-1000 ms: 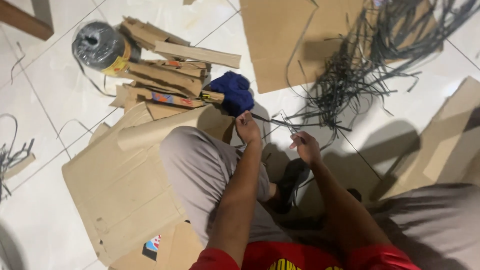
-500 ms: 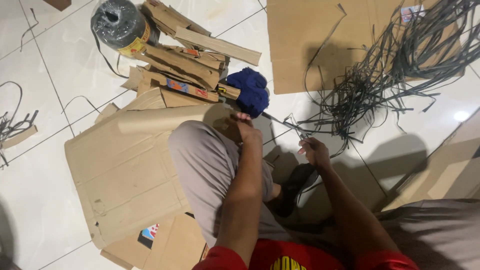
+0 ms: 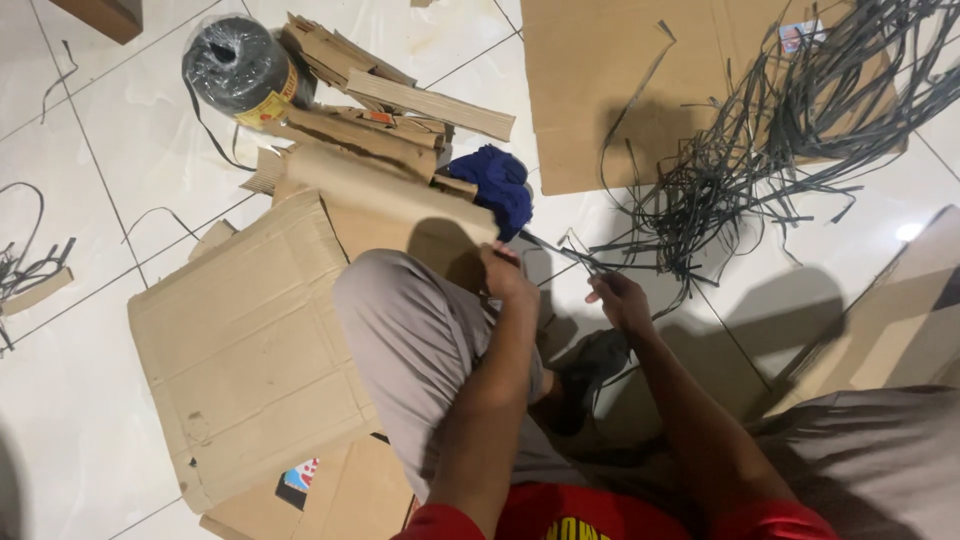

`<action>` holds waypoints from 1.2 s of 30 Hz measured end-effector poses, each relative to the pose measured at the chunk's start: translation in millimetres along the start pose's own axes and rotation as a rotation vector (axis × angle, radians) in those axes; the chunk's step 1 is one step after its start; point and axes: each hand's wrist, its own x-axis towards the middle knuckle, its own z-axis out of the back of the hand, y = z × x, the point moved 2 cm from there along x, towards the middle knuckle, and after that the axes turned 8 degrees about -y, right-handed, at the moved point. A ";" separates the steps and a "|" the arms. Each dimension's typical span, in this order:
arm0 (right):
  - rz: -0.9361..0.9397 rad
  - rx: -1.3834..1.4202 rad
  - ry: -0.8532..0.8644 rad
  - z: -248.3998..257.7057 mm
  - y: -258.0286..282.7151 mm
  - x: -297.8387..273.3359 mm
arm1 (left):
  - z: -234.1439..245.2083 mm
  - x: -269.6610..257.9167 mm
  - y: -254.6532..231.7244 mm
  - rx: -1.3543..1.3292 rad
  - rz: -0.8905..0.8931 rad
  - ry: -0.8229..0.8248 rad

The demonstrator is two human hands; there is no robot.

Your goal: Wrapping the legs of a wooden chair with cardboard and securing them with plastic ties

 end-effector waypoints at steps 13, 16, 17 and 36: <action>-0.075 0.677 -0.080 42.8 75.0 -6.9 | 61.8 -68.7 134.3 0.360 -0.099 0.302; -0.049 0.529 -0.083 57.5 77.7 -15.5 | 73.8 -81.1 161.9 0.482 -0.211 0.375; -0.024 0.418 -0.061 62.1 77.9 -20.4 | 76.0 -101.2 154.9 0.488 -0.212 0.406; -0.299 0.987 -0.687 148.9 -152.7 -102.6 | 1.7 -311.4 138.9 0.696 -0.264 1.247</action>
